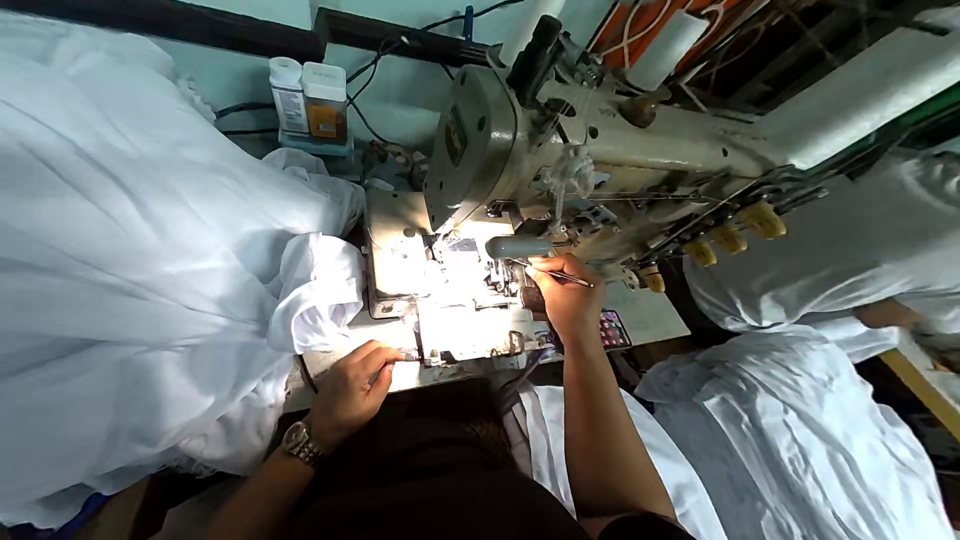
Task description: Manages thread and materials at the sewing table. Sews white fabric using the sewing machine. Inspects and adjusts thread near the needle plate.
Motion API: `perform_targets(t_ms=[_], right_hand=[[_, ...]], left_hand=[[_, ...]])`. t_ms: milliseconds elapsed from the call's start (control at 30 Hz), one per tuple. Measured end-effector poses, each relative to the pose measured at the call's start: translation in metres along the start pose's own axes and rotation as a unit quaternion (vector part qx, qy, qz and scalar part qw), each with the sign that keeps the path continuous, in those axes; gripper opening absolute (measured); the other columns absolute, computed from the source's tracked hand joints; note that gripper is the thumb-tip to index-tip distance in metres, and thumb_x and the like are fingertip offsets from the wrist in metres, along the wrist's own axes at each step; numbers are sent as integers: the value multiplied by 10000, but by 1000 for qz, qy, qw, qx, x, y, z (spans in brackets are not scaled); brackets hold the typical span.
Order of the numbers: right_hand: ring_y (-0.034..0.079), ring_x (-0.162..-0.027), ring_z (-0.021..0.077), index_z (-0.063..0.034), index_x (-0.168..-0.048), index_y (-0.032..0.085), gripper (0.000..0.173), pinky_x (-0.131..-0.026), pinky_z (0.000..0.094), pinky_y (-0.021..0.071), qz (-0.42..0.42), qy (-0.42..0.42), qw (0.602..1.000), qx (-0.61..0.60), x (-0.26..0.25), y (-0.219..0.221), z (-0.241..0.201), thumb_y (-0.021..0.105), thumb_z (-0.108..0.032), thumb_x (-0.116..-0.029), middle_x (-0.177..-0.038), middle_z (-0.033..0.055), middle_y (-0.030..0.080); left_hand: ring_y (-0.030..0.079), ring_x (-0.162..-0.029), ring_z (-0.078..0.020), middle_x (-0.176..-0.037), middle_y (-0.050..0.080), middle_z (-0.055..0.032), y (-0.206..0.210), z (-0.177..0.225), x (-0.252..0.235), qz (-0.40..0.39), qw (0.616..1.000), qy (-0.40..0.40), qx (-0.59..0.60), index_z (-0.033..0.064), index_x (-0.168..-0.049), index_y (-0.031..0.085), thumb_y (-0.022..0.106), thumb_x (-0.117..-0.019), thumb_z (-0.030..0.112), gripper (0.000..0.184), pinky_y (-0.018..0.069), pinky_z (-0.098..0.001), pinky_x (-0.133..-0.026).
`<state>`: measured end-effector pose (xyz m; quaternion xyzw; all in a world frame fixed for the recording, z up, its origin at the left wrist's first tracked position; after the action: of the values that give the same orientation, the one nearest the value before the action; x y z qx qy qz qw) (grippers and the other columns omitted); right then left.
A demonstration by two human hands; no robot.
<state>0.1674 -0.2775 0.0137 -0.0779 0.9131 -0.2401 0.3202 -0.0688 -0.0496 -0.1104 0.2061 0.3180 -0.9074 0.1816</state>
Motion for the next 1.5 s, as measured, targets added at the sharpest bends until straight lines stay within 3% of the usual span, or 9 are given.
perform_targets(t_ms=[333, 667, 833, 933, 1033, 1100, 1233, 1400, 1500], right_hand=[[753, -958, 118, -30, -860, 725, 145, -871, 314, 629, -6, 9, 999, -48, 0, -4, 5, 758, 99, -801, -973, 53, 783], [743, -960, 115, -41, -866, 734, 119, -870, 323, 621, -16, 5, 998, -52, 2, -5, 8, 739, 73, -832, -981, 52, 776], [733, -948, 102, -44, -862, 737, 104, -859, 304, 611, -15, -1, 998, -56, 3, -5, 5, 727, 57, -843, -981, 46, 771], [729, -942, 93, -44, -885, 742, 88, -861, 307, 613, -18, -10, 998, -52, 3, -4, 4, 713, 38, -870, -986, 43, 765], [730, -965, 109, -50, -894, 747, 97, -880, 337, 610, -31, -7, 999, -36, 4, -4, 4, 699, 35, -886, -1001, 48, 768], [728, -959, 110, -50, -885, 744, 103, -876, 335, 607, -32, -8, 999, -36, 3, -3, 4, 696, 41, -883, -998, 48, 767], [733, -976, 120, -58, -893, 750, 117, -885, 351, 606, -41, 2, 999, -32, 2, -5, 3, 688, 40, -889, -1021, 50, 772], [734, -957, 114, -49, -881, 742, 116, -862, 335, 610, -45, 1, 999, -30, 0, -5, 3, 694, 57, -879, -1007, 49, 772], [737, -939, 114, -52, -879, 740, 116, -848, 334, 614, -46, 1, 998, -34, 0, -5, 4, 698, 56, -875, -998, 49, 772]], left_hand=[[679, -903, -81, -990, 722, -23, 0, 1, -2, 0, 1000, -7, -17, 111, -1042, 742, 514, -1000, 157, 236, 573, -244, -814], [679, -903, -62, -986, 726, -13, 2, 3, -2, -2, 999, -10, -40, 112, -1032, 747, 514, -1001, 162, 240, 572, -225, -819], [691, -898, -72, -969, 731, -32, -3, 11, 0, 15, 999, 35, 16, 73, -1016, 736, 575, -974, 128, 175, 589, -231, -825], [695, -930, -100, -987, 724, -48, 5, 44, -4, -119, 983, 75, 114, 52, -1039, 718, 583, -1011, 161, 176, 593, -273, -858], [671, -1110, -165, -1115, 717, -87, 42, 78, -2, -344, 915, 107, 182, 29, -1095, 713, 524, -1052, 149, 228, 537, -335, -1008], [636, -1196, -206, -1194, 698, -97, 71, 82, -1, -427, 877, 116, 185, 39, -1110, 708, 533, -1030, 100, 202, 496, -376, -1072], [619, -1200, -295, -1197, 681, -148, 115, 105, -11, -530, 814, 154, 181, 30, -1141, 708, 574, -1037, 144, 204, 478, -459, -1069], [643, -1115, -372, -1129, 693, -215, 147, 135, -10, -608, 753, 195, 160, -10, -1175, 717, 572, -999, 45, 234, 474, -519, -1018], [683, -1040, -362, -1040, 716, -230, 145, 136, -13, -636, 733, 178, 164, -58, -1072, 729, 547, -1009, 21, 208, 502, -524, -965]])
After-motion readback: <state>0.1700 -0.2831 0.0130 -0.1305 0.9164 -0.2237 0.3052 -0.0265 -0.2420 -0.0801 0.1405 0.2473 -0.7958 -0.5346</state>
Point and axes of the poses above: each hand's wrist, its own x-axis away from the middle knuckle, its own y-axis out of the palm, z = x × y, the point moved 6 cm from there along -x, towards the middle knuckle
